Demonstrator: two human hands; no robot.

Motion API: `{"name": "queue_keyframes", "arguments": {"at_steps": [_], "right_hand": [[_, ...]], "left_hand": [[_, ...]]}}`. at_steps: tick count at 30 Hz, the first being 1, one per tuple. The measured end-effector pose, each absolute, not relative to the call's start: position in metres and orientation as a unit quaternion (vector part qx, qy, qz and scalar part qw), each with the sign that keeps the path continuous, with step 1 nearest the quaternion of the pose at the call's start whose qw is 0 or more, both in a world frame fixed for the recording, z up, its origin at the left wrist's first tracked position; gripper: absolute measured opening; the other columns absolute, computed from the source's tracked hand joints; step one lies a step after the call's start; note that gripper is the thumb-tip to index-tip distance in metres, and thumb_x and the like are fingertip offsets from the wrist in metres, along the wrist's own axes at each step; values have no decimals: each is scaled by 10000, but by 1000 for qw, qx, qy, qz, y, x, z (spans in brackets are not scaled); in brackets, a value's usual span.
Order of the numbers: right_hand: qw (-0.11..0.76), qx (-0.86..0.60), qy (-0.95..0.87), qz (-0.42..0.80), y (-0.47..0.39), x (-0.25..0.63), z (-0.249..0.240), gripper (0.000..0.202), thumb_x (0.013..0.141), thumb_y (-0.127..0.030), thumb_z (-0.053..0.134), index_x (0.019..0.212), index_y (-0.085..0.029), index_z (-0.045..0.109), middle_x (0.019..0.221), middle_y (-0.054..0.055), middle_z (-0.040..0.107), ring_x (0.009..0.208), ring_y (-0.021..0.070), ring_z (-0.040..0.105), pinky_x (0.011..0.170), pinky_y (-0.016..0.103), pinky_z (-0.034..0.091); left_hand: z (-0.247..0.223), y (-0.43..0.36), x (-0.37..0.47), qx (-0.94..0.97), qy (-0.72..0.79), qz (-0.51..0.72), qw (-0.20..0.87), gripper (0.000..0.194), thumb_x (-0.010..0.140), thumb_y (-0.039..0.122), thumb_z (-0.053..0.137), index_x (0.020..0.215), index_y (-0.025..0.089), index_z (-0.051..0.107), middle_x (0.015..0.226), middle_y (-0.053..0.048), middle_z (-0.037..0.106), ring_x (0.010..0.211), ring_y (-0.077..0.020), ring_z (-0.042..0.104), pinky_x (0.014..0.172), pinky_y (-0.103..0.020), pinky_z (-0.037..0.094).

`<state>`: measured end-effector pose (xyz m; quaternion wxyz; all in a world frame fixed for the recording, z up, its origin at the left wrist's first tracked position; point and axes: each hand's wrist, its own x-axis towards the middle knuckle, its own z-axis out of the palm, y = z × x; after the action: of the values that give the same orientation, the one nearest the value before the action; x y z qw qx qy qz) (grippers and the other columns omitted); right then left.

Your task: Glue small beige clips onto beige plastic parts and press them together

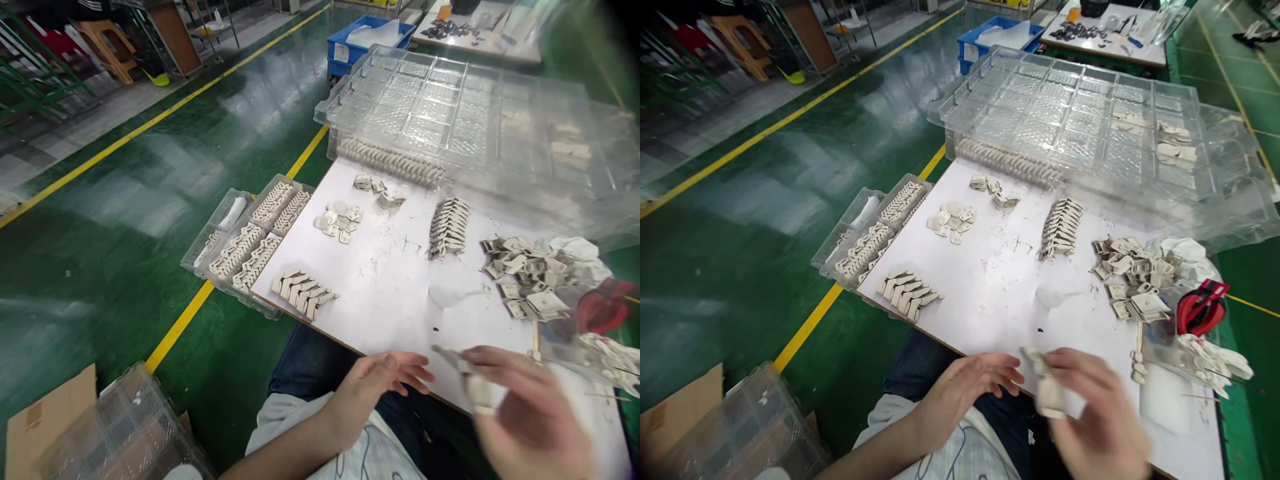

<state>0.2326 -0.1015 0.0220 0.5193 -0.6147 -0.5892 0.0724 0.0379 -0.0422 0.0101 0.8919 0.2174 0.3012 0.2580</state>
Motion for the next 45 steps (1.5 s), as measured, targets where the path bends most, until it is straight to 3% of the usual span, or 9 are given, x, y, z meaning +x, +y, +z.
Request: {"name": "queue_keyframes", "arguments": {"at_steps": [4, 10, 13, 19, 22, 25, 28, 32, 45], "right_hand": [[460, -527, -714, 30, -88, 182, 10, 411, 792, -6, 632, 1140, -221, 670, 976, 77, 707, 953, 244, 697, 722, 382, 620], [413, -585, -690, 107, -87, 194, 14, 480, 848, -59, 563, 1297, -228, 557, 1207, 132, 624, 1143, 263, 634, 884, 434, 588], [524, -682, -502, 95, -74, 221, 1, 412, 873, -171, 581, 1267, -267, 504, 954, 21, 557, 835, 183, 609, 772, 379, 545], [475, -768, -419, 92, -36, 248, -12, 271, 815, -431, 722, 757, -208, 579, 854, 10, 508, 736, 162, 514, 718, 347, 476], [543, -721, -407, 140, -40, 243, -2, 275, 881, -481, 638, 902, -208, 611, 974, 69, 608, 870, 203, 613, 728, 345, 500], [642, -633, -359, 243, -48, 239, 10, 313, 843, -459, 701, 1043, -244, 593, 943, 60, 683, 701, 177, 629, 586, 302, 472], [693, -574, -336, 278, -44, 240, 21, 320, 768, -500, 761, 819, -250, 570, 628, -42, 520, 507, 116, 435, 466, 243, 340], [699, -551, -299, 343, -21, 237, 34, 402, 816, -609, 648, 729, -244, 505, 630, -49, 335, 547, 126, 333, 473, 251, 296], [593, -656, -464, 49, -25, 210, 39, 472, 888, -458, 673, 561, -228, 423, 616, -25, 365, 612, 149, 394, 592, 332, 283]], "left_hand": [[5, -45, 48, 50, 270, 268, 924, 470, 749, 575, 808, 930, 143, 769, 874, -76, 708, 850, -196, 622, 831, -323, 450], [5, -27, 29, -12, 323, 362, 874, 418, 616, 476, 932, 854, 175, 766, 875, -8, 686, 845, -144, 629, 835, -276, 499], [7, -17, 25, 19, 348, 349, 870, 479, 626, 515, 915, 888, 136, 783, 809, -19, 657, 760, -127, 594, 765, -269, 494], [13, -14, 41, 67, 324, 322, 887, 576, 720, 575, 834, 1070, 120, 790, 754, -17, 614, 645, -91, 501, 688, -265, 419], [13, -12, 49, 68, 309, 323, 892, 577, 733, 586, 818, 1074, 121, 798, 768, -31, 611, 694, -110, 500, 738, -281, 417], [10, -8, 55, 61, 297, 316, 899, 554, 755, 572, 808, 1068, 115, 803, 797, -42, 602, 729, -119, 491, 772, -291, 420], [5, -5, 58, 63, 293, 300, 906, 563, 755, 547, 822, 1122, 121, 788, 843, -55, 608, 795, -137, 507, 793, -291, 424], [1, -4, 60, 80, 283, 298, 908, 513, 743, 512, 844, 1090, 137, 793, 861, -56, 607, 849, -153, 510, 815, -298, 430], [-2, -5, 61, 88, 278, 303, 907, 452, 767, 525, 815, 1031, 158, 799, 942, -74, 635, 899, -179, 504, 819, -313, 431]]}}
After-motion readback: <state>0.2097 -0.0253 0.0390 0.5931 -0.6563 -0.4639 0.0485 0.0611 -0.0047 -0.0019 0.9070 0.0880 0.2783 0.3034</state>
